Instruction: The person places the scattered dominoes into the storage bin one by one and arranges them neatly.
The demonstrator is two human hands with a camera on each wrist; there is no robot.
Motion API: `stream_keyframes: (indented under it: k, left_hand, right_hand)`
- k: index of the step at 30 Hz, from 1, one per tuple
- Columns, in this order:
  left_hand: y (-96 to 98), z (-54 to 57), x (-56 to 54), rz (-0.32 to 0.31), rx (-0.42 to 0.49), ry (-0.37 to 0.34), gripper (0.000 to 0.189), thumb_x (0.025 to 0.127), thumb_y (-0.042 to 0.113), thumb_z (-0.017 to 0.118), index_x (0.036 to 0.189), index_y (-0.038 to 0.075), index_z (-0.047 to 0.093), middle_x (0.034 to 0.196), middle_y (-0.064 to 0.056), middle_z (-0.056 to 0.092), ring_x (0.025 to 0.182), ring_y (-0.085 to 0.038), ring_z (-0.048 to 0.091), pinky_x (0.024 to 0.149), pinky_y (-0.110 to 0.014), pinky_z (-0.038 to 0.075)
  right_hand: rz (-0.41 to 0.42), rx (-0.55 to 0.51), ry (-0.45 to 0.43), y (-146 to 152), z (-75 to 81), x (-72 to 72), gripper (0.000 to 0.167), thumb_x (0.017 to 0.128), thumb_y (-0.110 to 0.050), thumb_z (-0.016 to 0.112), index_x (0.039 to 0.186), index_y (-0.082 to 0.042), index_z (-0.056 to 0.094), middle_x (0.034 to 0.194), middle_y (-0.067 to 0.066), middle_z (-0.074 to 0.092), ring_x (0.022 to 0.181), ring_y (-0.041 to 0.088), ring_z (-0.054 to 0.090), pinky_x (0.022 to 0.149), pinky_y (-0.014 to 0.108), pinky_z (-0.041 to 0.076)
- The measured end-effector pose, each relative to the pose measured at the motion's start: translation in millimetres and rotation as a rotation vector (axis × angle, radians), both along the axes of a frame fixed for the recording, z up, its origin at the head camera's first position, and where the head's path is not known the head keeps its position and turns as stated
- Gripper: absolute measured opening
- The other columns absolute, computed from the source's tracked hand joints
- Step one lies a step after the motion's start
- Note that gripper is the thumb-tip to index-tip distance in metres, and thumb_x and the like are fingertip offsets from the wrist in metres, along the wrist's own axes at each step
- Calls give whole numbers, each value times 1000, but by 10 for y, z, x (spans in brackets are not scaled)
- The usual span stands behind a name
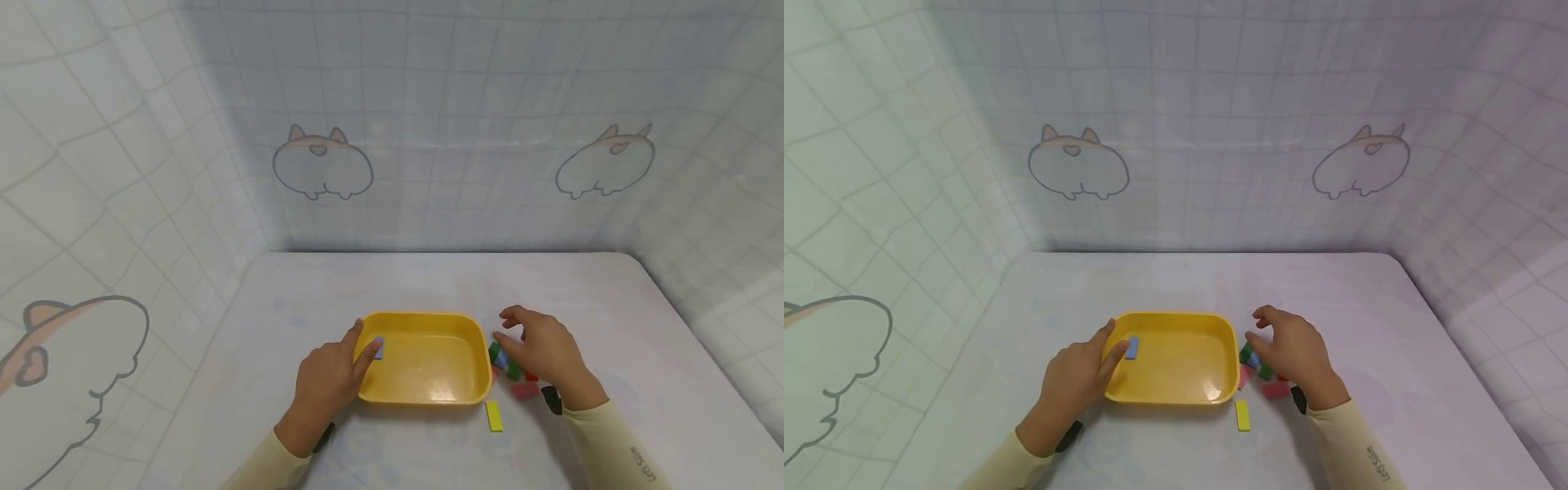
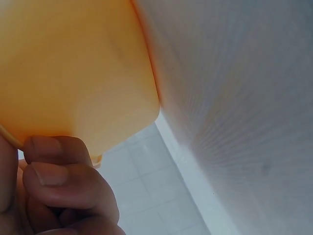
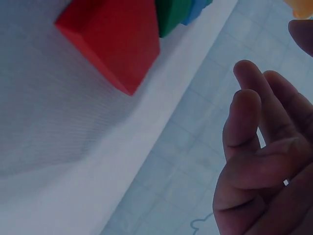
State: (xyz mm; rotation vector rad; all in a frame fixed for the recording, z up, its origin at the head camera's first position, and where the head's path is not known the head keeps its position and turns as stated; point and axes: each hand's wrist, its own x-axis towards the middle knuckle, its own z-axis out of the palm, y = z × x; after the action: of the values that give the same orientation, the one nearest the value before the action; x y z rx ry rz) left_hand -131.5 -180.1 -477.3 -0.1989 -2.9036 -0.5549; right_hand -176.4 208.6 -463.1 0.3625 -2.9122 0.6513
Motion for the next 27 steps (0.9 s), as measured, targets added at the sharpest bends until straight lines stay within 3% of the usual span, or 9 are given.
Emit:
stream_keyframes:
  k: [11, 18, 27]
  left_hand:
    - [-18, -30, 7, -12, 7, 28, 78, 105, 74, 37, 154, 17, 56, 47, 3, 38, 38, -16, 35, 35, -33, 31]
    - [-34, -52, 4, -6, 20, 19, 77, 105, 73, 38, 155, 17, 55, 48, 3, 38, 39, -17, 36, 36, -34, 31]
    - [-37, -53, 7, -6, 18, 11, 78, 104, 74, 36, 156, 18, 54, 48, 3, 39, 39, -16, 36, 37, -34, 32]
  right_hand:
    - [-13, -4, -54, -5, -107, 23, 43, 96, -48, 75, 125, -15, 72, 110, -4, 76, 80, 14, 63, 64, 34, 52]
    - [-12, 32, -67, -48, -120, 26, 46, 90, -47, 82, 122, -16, 71, 108, -3, 76, 73, 12, 60, 63, 34, 53]
    - [3, 81, -47, -92, -131, 44, 49, 85, -47, 85, 120, -16, 72, 105, -5, 76, 81, 15, 66, 67, 38, 55]
